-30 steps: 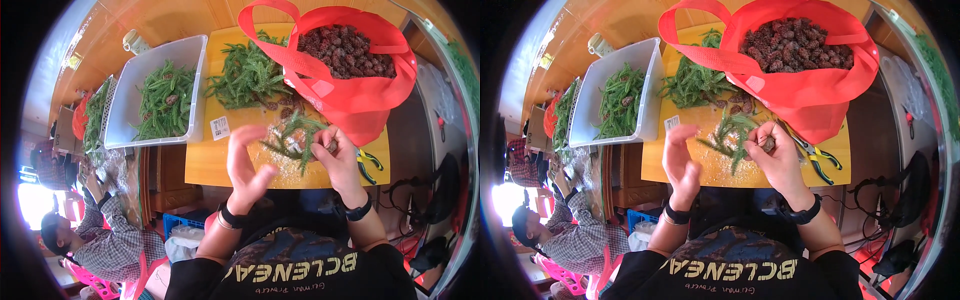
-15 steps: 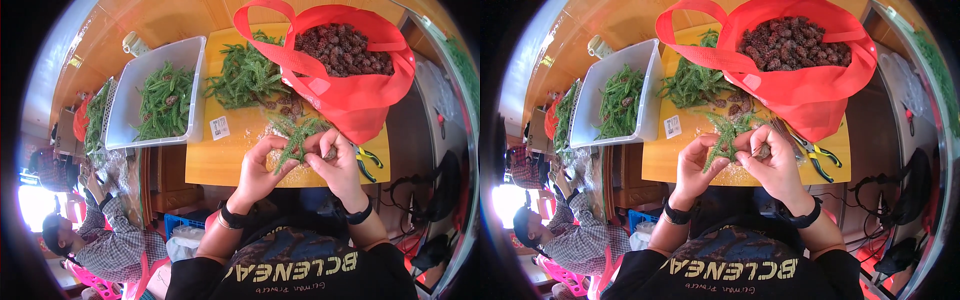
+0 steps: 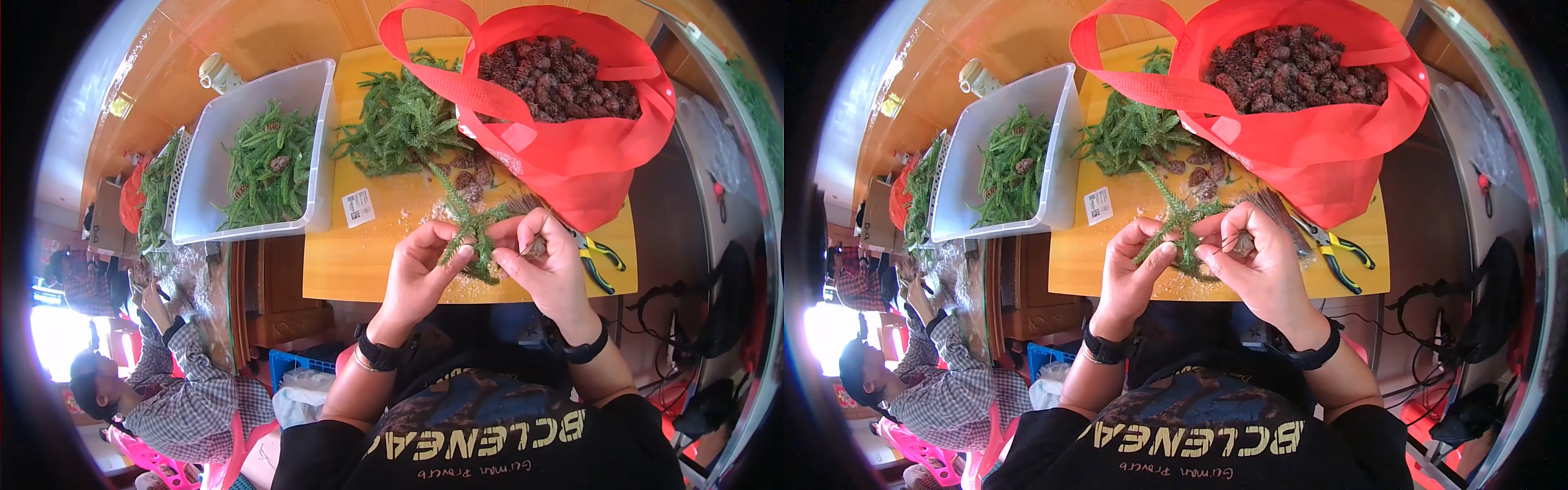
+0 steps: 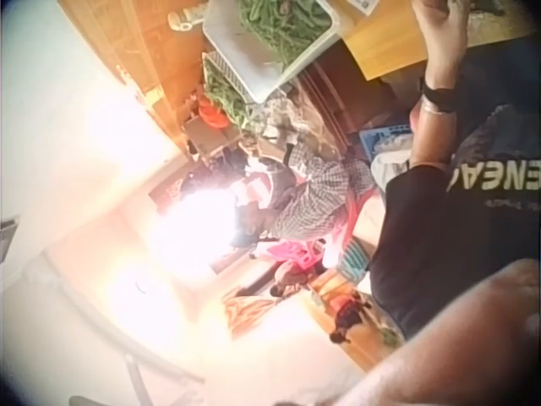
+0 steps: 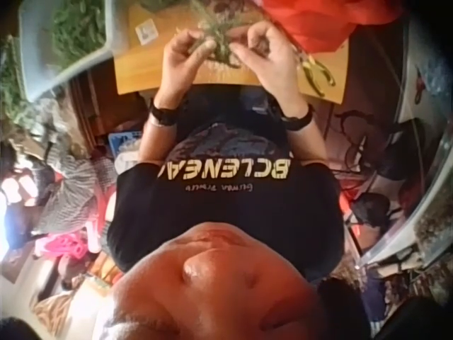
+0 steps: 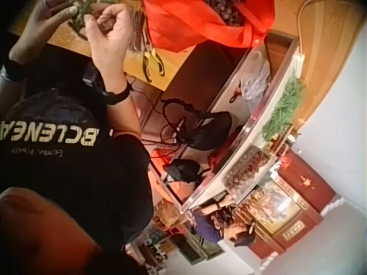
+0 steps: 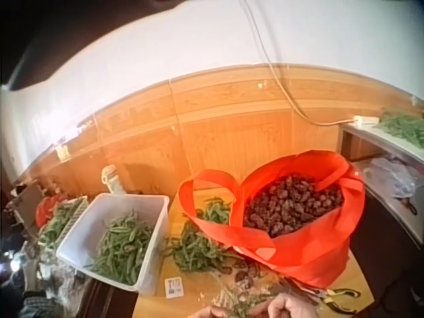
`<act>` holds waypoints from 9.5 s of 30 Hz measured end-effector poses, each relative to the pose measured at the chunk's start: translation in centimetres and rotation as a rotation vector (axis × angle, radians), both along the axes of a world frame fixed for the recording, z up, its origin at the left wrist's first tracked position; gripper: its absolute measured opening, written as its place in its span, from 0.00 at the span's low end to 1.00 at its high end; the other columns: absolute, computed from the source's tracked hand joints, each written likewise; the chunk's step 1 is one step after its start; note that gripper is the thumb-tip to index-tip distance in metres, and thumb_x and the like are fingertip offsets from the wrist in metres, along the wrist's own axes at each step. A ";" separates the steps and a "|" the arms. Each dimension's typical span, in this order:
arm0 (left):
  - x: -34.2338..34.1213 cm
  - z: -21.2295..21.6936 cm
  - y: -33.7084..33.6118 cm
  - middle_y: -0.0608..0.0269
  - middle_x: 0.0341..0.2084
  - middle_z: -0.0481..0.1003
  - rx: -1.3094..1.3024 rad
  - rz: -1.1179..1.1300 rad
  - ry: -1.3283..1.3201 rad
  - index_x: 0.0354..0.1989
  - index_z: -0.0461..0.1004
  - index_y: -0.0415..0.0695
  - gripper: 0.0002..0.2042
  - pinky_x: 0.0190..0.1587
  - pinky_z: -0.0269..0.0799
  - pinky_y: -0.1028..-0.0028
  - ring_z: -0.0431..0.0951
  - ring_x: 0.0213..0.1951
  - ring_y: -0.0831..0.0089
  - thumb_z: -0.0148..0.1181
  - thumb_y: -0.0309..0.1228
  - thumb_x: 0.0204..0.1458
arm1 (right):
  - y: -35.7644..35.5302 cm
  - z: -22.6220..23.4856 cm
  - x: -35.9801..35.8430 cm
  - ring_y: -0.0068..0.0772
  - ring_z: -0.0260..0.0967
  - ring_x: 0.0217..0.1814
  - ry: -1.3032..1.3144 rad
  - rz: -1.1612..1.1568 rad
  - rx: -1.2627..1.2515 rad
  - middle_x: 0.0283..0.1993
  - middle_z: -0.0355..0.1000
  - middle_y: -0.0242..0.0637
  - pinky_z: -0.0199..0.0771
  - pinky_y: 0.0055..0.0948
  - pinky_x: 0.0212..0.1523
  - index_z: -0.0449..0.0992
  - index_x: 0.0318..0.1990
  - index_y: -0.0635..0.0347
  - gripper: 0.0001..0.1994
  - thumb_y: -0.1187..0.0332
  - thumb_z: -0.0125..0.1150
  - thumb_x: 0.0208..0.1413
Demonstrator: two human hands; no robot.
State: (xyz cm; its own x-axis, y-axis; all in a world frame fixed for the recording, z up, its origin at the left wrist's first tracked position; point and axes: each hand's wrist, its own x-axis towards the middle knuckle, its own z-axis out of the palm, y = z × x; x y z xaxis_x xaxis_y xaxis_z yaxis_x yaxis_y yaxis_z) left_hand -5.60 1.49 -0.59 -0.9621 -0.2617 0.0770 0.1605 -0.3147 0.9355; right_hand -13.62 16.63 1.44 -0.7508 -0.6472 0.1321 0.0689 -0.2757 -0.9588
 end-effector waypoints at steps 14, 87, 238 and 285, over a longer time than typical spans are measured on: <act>-0.7 1.1 -0.9 0.54 0.56 0.55 -0.823 0.243 0.220 0.52 0.60 0.41 0.35 0.51 0.59 0.69 0.58 0.56 0.67 0.71 0.31 0.33 | 0.2 0.2 -0.1 0.13 0.64 0.30 -0.016 0.016 0.020 0.38 0.70 0.40 0.65 0.13 0.31 0.57 0.30 0.57 0.10 0.82 0.52 0.49; 0.0 1.3 0.3 0.63 0.34 0.69 -0.095 -0.026 -0.005 0.37 0.65 0.42 0.13 0.32 0.69 0.82 0.72 0.34 0.80 0.57 0.16 0.43 | 0.8 0.4 -1.3 0.24 0.66 0.41 0.429 0.045 0.240 0.42 0.61 0.37 0.65 0.21 0.43 0.56 0.28 0.56 0.17 0.87 0.55 0.37; 1.7 2.7 0.5 0.57 0.29 0.76 -0.499 0.010 0.203 0.22 0.74 0.40 0.08 0.34 0.71 0.77 0.77 0.32 0.72 0.66 0.17 0.33 | 0.4 2.9 -2.4 0.29 0.68 0.30 0.670 0.235 0.053 0.29 0.70 0.37 0.67 0.24 0.32 0.71 0.24 0.59 0.08 0.77 0.66 0.37; 0.4 3.3 -1.2 0.55 0.31 0.74 0.131 -0.182 0.296 0.27 0.70 0.41 0.09 0.38 0.71 0.72 0.75 0.36 0.69 0.62 0.15 0.40 | 13.4 -4.2 -5.6 0.48 0.58 0.38 0.969 -0.020 1.048 0.34 0.59 0.44 0.62 0.37 0.38 0.60 0.30 0.61 0.22 0.75 0.68 0.25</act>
